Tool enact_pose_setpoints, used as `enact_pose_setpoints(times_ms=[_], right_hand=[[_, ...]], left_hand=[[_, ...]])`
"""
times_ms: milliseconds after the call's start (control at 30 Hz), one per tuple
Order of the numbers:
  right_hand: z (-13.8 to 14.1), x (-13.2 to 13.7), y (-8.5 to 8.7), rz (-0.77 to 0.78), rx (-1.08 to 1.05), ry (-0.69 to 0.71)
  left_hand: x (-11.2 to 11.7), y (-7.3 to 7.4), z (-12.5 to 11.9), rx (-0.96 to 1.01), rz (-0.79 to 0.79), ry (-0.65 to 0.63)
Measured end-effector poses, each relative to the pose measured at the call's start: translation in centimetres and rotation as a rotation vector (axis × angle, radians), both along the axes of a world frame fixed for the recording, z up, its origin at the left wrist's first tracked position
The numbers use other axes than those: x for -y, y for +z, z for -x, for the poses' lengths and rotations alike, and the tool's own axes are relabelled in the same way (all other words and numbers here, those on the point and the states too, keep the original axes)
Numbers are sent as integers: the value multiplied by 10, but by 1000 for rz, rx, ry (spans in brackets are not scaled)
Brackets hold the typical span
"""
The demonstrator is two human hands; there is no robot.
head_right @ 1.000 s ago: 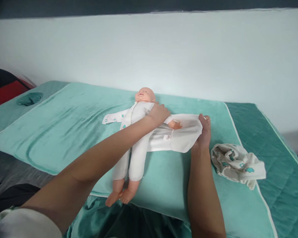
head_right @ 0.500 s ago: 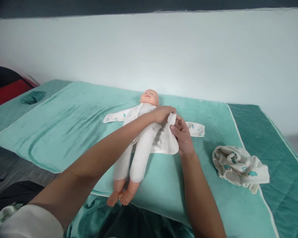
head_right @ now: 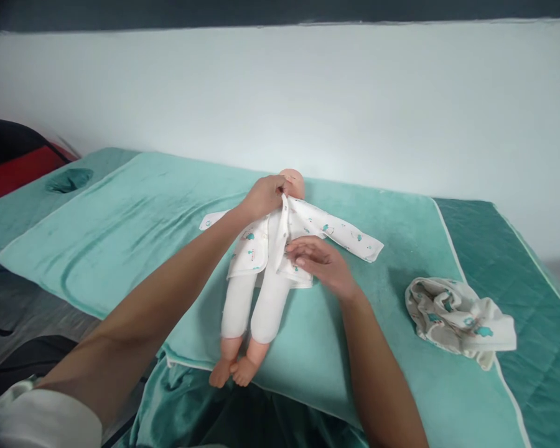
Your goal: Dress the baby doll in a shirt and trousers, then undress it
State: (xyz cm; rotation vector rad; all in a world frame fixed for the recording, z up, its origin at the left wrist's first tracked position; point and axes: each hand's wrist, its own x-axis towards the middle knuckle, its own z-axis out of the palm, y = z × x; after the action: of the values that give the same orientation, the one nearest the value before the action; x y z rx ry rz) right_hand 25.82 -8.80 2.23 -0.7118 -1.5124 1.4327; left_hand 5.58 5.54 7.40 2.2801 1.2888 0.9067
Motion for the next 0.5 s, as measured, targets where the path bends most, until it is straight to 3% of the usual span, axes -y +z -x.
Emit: enact_pose_setpoints(times_ms=[100, 300, 400, 500], right_hand=[[-1, -5, -6, -136, 86, -137], [14, 3, -22, -595, 405, -349], [26, 24, -30, -652, 540, -437], [31, 45, -36, -611, 557, -523]], left_hand=[[6, -6, 7, 33, -11, 81], [11, -14, 4, 156, 22, 133], [11, -18, 0, 226, 18, 125], [17, -25, 5, 383, 30, 107]])
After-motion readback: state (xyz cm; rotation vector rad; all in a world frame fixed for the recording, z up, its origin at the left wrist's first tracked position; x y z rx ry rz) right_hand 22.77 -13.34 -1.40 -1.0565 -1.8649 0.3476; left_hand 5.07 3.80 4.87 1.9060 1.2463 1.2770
